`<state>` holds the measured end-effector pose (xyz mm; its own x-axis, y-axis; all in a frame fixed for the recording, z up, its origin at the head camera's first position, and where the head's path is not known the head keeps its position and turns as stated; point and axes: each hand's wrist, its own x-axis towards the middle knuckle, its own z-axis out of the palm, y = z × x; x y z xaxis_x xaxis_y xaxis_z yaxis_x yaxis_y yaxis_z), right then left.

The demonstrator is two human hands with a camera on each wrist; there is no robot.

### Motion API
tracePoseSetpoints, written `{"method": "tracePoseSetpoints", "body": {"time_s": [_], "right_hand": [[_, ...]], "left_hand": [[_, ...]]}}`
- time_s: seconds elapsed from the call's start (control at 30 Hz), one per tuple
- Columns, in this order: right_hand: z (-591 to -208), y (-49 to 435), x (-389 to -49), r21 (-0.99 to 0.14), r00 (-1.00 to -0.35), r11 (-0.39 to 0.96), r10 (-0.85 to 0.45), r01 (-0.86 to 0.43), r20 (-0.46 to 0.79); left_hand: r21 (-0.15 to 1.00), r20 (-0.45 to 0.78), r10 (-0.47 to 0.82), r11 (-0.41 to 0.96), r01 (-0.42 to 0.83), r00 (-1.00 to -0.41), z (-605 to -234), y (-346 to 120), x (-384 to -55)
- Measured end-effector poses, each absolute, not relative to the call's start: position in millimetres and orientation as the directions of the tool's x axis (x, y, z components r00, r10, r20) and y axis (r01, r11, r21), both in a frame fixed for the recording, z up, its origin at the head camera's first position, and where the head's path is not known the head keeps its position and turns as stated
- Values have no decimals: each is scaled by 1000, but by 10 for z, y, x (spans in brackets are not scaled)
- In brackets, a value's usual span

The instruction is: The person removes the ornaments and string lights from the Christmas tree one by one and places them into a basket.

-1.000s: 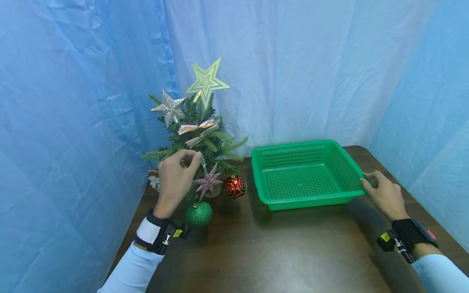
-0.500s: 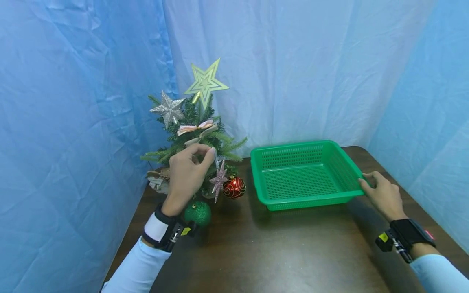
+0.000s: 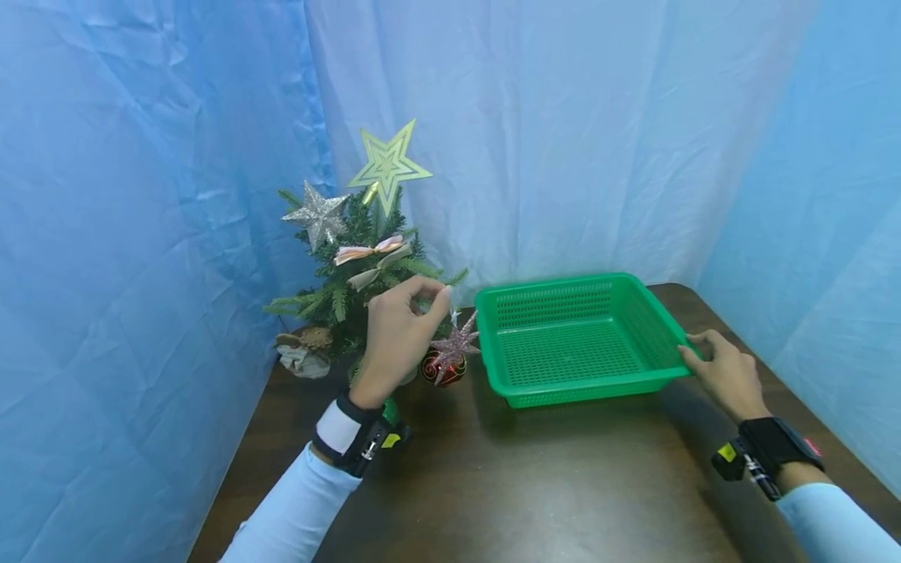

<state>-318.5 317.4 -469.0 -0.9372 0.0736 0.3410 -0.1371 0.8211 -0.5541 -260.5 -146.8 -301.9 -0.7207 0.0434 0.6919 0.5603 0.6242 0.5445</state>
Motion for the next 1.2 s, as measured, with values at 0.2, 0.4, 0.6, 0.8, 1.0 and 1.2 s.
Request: {"method": "tracePoseSetpoints", "body": {"time_s": [0.2,0.4,0.6,0.8,1.0,1.2], "right_hand": [[-4692,3168,-3183,-551,-938,824,78,-131,338],[-4715,3176,-3185,-547,-932,825,77,-140,354],[-4726,3174,-3192,-546,-929,825,75,-146,362],[-4736,3174,-3205,-549,-932,825,86,-132,352],[-4751,3180,-3213,-558,-935,821,95,-121,342],[-4734,3175,-3202,-560,-932,819,97,-125,349]], "left_hand": [[579,675,38,593,560,-737,-3031,-1333,-2687],[601,653,42,578,551,-756,-3061,-1231,-2778],[640,617,35,558,528,-786,-3090,-1151,-2836],[637,621,34,560,530,-783,-3109,-1083,-2887],[639,616,38,560,528,-787,-3145,-1033,-2923],[629,625,52,559,541,-779,-3185,-990,-2978]]}}
